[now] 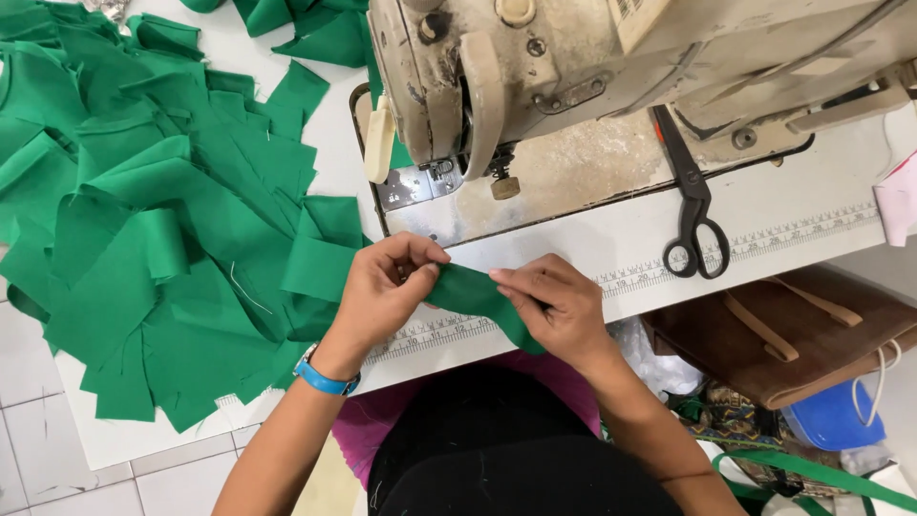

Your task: Sewing green fabric strips using an industrial sewing machine on a factory floor.

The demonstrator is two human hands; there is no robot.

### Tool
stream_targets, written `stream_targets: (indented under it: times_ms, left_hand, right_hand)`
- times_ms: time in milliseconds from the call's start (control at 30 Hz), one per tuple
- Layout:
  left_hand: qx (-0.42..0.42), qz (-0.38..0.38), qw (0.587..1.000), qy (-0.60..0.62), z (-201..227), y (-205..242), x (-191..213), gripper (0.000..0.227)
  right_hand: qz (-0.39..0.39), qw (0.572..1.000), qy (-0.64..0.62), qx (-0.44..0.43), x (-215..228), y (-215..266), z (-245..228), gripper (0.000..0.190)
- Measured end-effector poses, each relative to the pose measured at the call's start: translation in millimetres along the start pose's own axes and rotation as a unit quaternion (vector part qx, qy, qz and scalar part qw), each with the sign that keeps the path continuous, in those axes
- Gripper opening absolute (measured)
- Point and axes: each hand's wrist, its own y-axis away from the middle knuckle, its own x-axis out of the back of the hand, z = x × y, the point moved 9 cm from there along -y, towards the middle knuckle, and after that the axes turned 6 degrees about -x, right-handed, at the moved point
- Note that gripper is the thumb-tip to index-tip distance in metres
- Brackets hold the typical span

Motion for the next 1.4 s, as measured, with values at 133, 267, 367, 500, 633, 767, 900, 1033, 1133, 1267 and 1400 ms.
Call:
stream_targets:
  times_ms: [133, 267, 367, 500, 633, 767, 900, 1033, 1133, 1267, 1400]
  left_hand:
    - [0.000, -0.002, 0.999, -0.033, 15.9, 0.0, -1.2, 0.011]
    - [-0.054, -0.010, 0.985, -0.165, 37.2, -4.3, -4.0, 0.016]
    - [-0.100, -0.014, 0.967, -0.232, 46.2, -10.0, -9.5, 0.018]
    - [-0.191, -0.012, 0.925, -0.329, 40.5, -15.7, -17.1, 0.016]
    - [-0.230, -0.022, 0.890, -0.393, 30.5, -18.9, -25.2, 0.017]
    - [-0.281, -0.013, 0.835, -0.474, 28.4, -16.7, -31.4, 0.015]
    - [-0.375, 0.006, 0.714, -0.592, 14.5, -10.1, -38.7, 0.006]
    - [-0.406, 0.014, 0.632, -0.660, 31.2, 8.5, -57.2, 0.009]
    - [-0.415, 0.032, 0.603, -0.681, 45.9, 16.1, -62.8, 0.019]
    - [-0.411, 0.032, 0.619, -0.668, 50.4, 13.1, -55.4, 0.031]
    - [-0.410, 0.027, 0.641, -0.648, 47.5, 7.8, -48.8, 0.036]
  right_hand:
    - [0.002, 1.000, 0.015, 0.017, -3.7, 2.6, -2.3, 0.019]
    - [0.011, 0.994, 0.071, 0.077, -8.2, 6.4, -8.0, 0.019]
    - [0.008, 0.986, 0.126, 0.105, -12.0, 6.2, -13.5, 0.016]
    - [-0.029, 0.970, 0.200, 0.133, -21.7, 3.0, -21.3, 0.008]
    - [-0.044, 0.960, 0.227, 0.157, -26.4, -1.8, -30.2, 0.005]
    - [-0.088, 0.952, 0.245, 0.162, -33.1, -6.8, -33.4, 0.010]
    - [-0.142, 0.945, 0.236, 0.177, -40.4, -12.3, -28.7, 0.025]
    - [-0.180, 0.938, 0.228, 0.186, -44.3, -16.3, -26.0, 0.028]
    - [-0.213, 0.933, 0.228, 0.180, -48.4, -18.5, -16.1, 0.030]
    - [-0.254, 0.926, 0.218, 0.175, -50.3, -36.8, 2.4, 0.020]
    - [-0.244, 0.910, 0.286, 0.172, -47.0, -72.4, 6.2, 0.040]
